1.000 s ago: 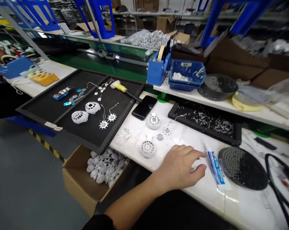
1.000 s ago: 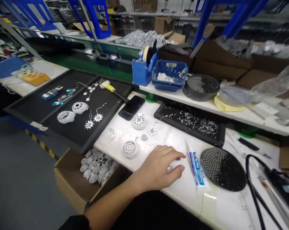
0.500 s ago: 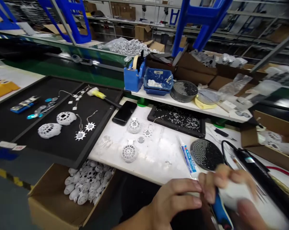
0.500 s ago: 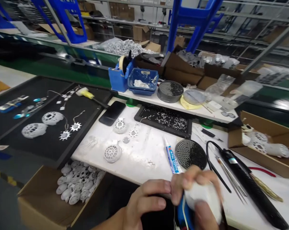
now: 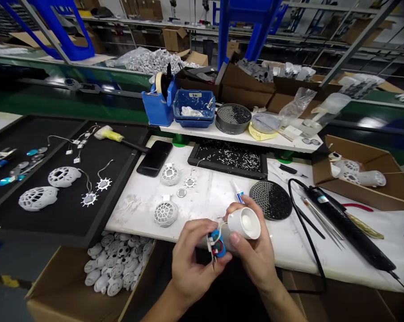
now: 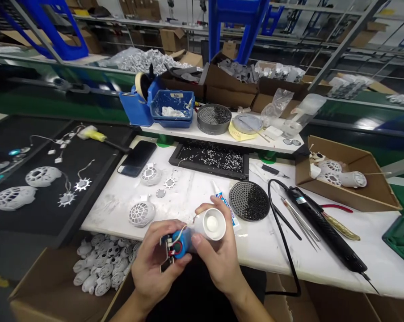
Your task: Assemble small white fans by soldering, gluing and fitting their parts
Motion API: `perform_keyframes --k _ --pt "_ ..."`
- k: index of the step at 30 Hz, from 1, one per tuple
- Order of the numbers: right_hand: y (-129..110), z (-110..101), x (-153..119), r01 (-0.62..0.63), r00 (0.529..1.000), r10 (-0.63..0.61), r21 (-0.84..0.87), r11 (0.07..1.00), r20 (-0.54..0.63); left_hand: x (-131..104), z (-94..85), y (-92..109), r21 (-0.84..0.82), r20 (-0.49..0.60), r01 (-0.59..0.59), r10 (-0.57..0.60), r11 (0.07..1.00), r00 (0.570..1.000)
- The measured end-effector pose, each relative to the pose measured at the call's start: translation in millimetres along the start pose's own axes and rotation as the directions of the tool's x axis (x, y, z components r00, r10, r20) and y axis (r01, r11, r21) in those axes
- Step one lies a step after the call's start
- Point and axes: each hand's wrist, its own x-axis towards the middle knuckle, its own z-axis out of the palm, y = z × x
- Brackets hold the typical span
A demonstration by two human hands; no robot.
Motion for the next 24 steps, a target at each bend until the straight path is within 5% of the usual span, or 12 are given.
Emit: perform_keyframes --k 7,13,15,20,22,24 --pt "-14 -34 20 0.016 0.999 -0.026 -0.296 0.955 -0.031 4 -26.1 1 0.321 0.117 -0.034 -0.004 0.947 0.993" --pt "-30 -35 31 0.058 0.993 -0.11 -0.669 0.741 -0.035 -2 -19.2 9 0.339 0.186 -0.044 -0.021 0.94 0.982" --pt "-31 -30 35 0.023 0.998 -0.065 -0.808 0.588 -0.019 -5 -16.0 9 0.342 0.182 -0.038 -0.027 0.939 0.983" --pt "-26 -13 46 0.015 0.993 0.119 -0.995 -0.101 0.003 -11 -13.6 5 0.39 0.201 -0.03 -0.053 0.92 0.978" --pt "-26 -10 49 0.046 0.986 0.164 -0.978 -0.206 0.012 -11 -16.1 4 0.407 0.204 -0.016 -0.074 0.913 0.976" --pt "-30 -12 51 0.038 0.987 0.162 -0.979 -0.199 0.006 -9 -20.2 4 0.403 0.193 0.03 -0.116 0.915 0.974"
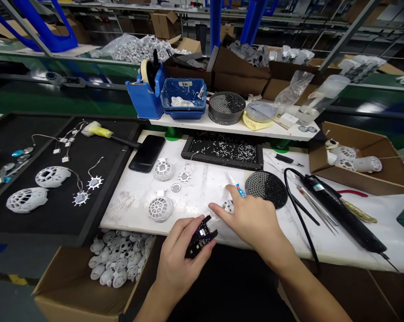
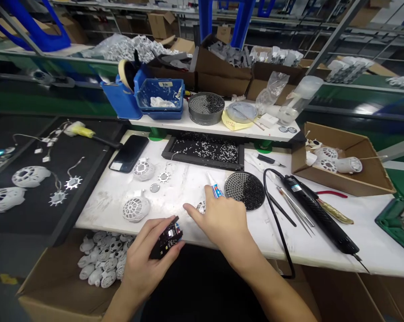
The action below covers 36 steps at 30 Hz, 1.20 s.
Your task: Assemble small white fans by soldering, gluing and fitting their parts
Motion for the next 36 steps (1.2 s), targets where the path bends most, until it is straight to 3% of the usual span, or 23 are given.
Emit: perform_keyframes --k 2,3,4,6,7,9,15,36 --pt "3 -5 -2 0.055 0.993 -0.039 0.148 0.987 -0.112 2 -4.9 -1 -0.035 0.022 0.06 -0.059 0.998 0.998" --pt "4 -6 -4 0.148 0.975 -0.095 0.269 0.952 -0.199 2 -7.1 -2 -0.058 0.037 0.085 -0.083 0.995 0.996" --pt "3 -7 -7 0.28 0.943 -0.172 0.398 0.874 -0.286 3 -9.0 -3 -0.082 0.055 0.106 -0.102 0.991 0.993" --pt "-2 -4 -11 0.509 0.86 -0.325 0.61 0.608 -0.393 4 -11.3 -4 -0.142 0.076 0.136 -0.126 0.981 0.989" --pt "-5 -1 -13 0.543 0.837 -0.378 0.686 0.485 -0.396 4 -11.7 -5 -0.175 0.075 0.147 -0.136 0.974 0.988" --pt "-11 7 -16 0.508 0.837 -0.421 0.784 0.358 -0.35 4 -11.5 -8 -0.229 0.062 0.172 -0.162 0.958 0.985" --pt "-14 23 -13 0.457 0.85 -0.435 0.826 0.33 -0.297 4 -10.6 -15 -0.268 0.059 0.203 -0.194 0.942 0.979" --pt "-20 25 -13 0.402 0.878 -0.396 0.862 0.308 -0.268 6 -6.9 -19 -0.245 -0.01 0.155 -0.162 0.957 0.987"
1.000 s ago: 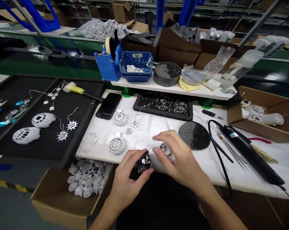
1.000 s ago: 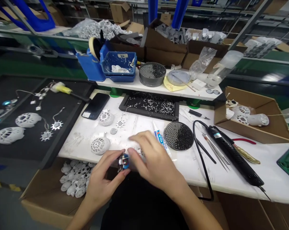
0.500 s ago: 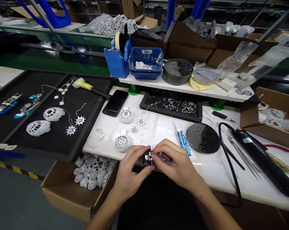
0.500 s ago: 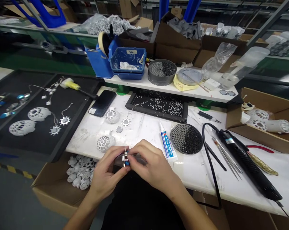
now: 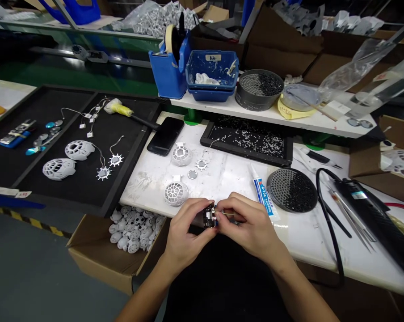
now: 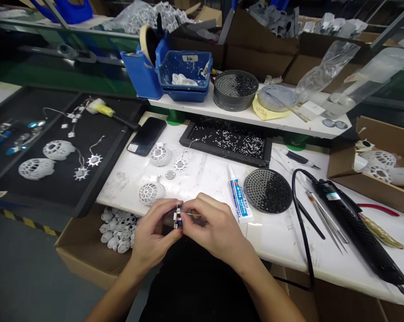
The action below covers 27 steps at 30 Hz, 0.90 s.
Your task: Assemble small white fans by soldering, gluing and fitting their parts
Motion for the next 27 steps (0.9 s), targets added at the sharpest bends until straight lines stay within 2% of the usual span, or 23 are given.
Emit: perform_keyframes --k 5,9,12,15,18,20,22,24,26,27 --pt "-1 0 0 0.024 1.0 -0.024 -0.034 0.999 -0.005 0 5.5 0 0.02 -0.043 -0.002 0.003 1.0 0.999" --pt "-1 -2 -2 0.036 0.999 -0.037 -0.04 0.999 -0.012 -4 4.3 9 0.066 -0.073 -0.039 0.044 0.997 0.996" --pt "-1 0 -2 0.059 0.998 -0.061 -0.075 0.995 -0.033 -3 -15.7 19 0.196 -0.122 -0.09 0.115 0.976 0.986" --pt "-6 4 1 0.086 0.994 -0.095 -0.146 0.986 -0.06 11 -51.6 19 0.468 -0.199 -0.059 0.171 0.882 0.965" --pt "-14 0 1 0.092 0.995 -0.101 -0.256 0.962 -0.022 33 -87.6 2 0.693 -0.231 0.093 0.098 0.715 0.968" --pt "-19 -11 -3 0.068 0.998 -0.058 -0.384 0.921 0.038 47 -104.1 -13 0.774 -0.177 0.12 0.031 0.622 0.984" --pt "-20 -26 -10 0.051 0.994 0.005 -0.508 0.86 0.108 56 -114.0 -26 0.818 -0.092 0.102 -0.046 0.566 0.995" --pt "-16 -37 -18 0.041 0.983 0.07 -0.571 0.82 0.171 59 -118.9 -30 0.834 -0.031 0.083 -0.104 0.546 0.994" --pt "-9 -42 -24 0.028 0.98 0.093 -0.59 0.807 0.175 57 -119.3 -23 0.831 -0.033 0.076 -0.087 0.552 0.996" --pt "-5 -41 -26 0.012 0.985 0.095 -0.603 0.798 0.145 54 -117.3 -17 0.822 -0.065 0.077 -0.042 0.565 0.997"
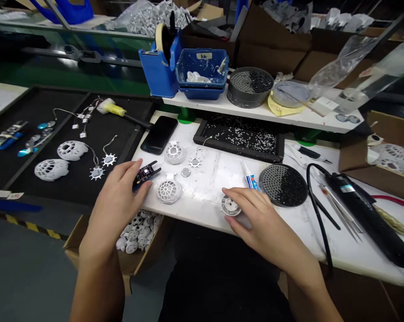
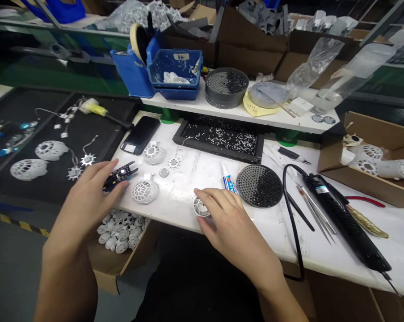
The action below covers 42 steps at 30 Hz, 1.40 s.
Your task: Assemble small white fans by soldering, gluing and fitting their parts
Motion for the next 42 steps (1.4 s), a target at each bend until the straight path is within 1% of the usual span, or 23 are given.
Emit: perform_keyframes --k 1,3,4,5,6,8,9,11,13,16,18,20,22,24,27,29,31,34,36,37,40,41,42 --pt "1 4 0 -0.028 0.999 0.027 -0.019 0.999 -0.038 -5 -3.9 7 -0.025 -0.086 -0.006 0.004 1.0 0.996" --pt "1 13 1 -0.088 0.989 0.082 -0.048 0.995 -0.122 -20 -7.3 27 -0.12 -0.293 -0.062 0.024 0.991 0.956" --pt "0 17 3 -0.112 0.983 0.104 -0.045 0.993 -0.152 -28 -5.5 40 -0.182 -0.35 -0.142 0.071 0.973 0.934" --pt "-1 20 4 -0.126 0.977 0.119 -0.03 0.992 -0.176 -35 -1.1 53 -0.27 -0.368 -0.239 0.129 0.933 0.921" --pt "-2 21 5 -0.131 0.971 0.127 -0.006 0.991 -0.201 -41 5.6 67 -0.366 -0.292 -0.306 0.204 0.879 0.934" --pt "-2 22 7 -0.127 0.96 0.141 0.075 0.989 -0.241 -49 22.7 93 -0.49 -0.105 -0.359 0.356 0.794 0.929" --pt "-1 20 7 -0.118 0.956 0.152 0.143 0.983 -0.253 -50 31.2 104 -0.552 -0.007 -0.333 0.395 0.764 0.919" --pt "2 17 5 -0.104 0.954 0.187 0.328 0.939 -0.234 -48 44.5 119 -0.642 0.108 -0.289 0.456 0.71 0.883" --pt "4 14 2 -0.106 0.956 0.229 0.512 0.852 -0.183 -42 50.1 126 -0.697 0.168 -0.227 0.463 0.68 0.87" --pt "5 15 -3 -0.119 0.947 0.286 0.673 0.73 -0.143 -32 47.4 127 -0.738 0.256 -0.123 0.444 0.663 0.859" --pt "4 19 -5 -0.103 0.933 0.322 0.734 0.671 -0.163 -29 44.0 127 -0.765 0.271 -0.095 0.452 0.637 0.85" --pt "5 23 -5 -0.082 0.888 0.389 0.75 0.656 -0.244 -29 42.8 128 -0.807 0.228 -0.108 0.475 0.581 0.85" --pt "8 25 -2 -0.08 0.829 0.45 0.727 0.682 -0.331 -32 43.9 130 -0.851 0.178 -0.127 0.507 0.51 0.844" --pt "11 26 2 -0.106 0.804 0.476 0.702 0.704 -0.356 -36 45.7 133 -0.88 0.122 -0.151 0.52 0.451 0.845" --pt "13 26 7 -0.171 0.824 0.483 0.683 0.71 -0.296 -40 45.8 136 -0.889 0.032 -0.187 0.465 0.417 0.885" --pt "12 26 9 -0.209 0.833 0.48 0.648 0.733 -0.274 -41 43.5 136 -0.889 0.025 -0.18 0.439 0.421 0.898" --pt "11 24 10 -0.242 0.86 0.45 0.584 0.774 -0.24 -40 40.6 134 -0.889 0.019 -0.192 0.453 0.415 0.891" --pt "10 13 13 -0.3 0.921 0.375 0.428 0.853 -0.103 -37 38.5 130 -0.881 -0.027 -0.253 0.491 0.399 0.871" --pt "11 -3 17 -0.311 0.94 0.338 0.273 0.91 -0.057 -35 40.4 127 -0.864 -0.027 -0.27 0.497 0.424 0.867" --pt "10 -12 22 -0.294 0.946 0.314 0.193 0.936 -0.082 -34 42.5 127 -0.847 -0.013 -0.274 0.497 0.456 0.868" --pt "2 -37 47 -0.177 0.966 0.171 -0.015 0.984 -0.196 -28 52.2 127 -0.736 0.057 -0.316 0.521 0.598 0.852" --pt "-1 -41 59 -0.125 0.977 0.111 -0.07 0.99 -0.183 -25 55.7 127 -0.686 0.088 -0.336 0.532 0.645 0.842" --pt "-5 -42 73 -0.073 0.989 0.057 -0.118 0.99 -0.133 -23 58.9 128 -0.641 0.116 -0.352 0.539 0.682 0.834"
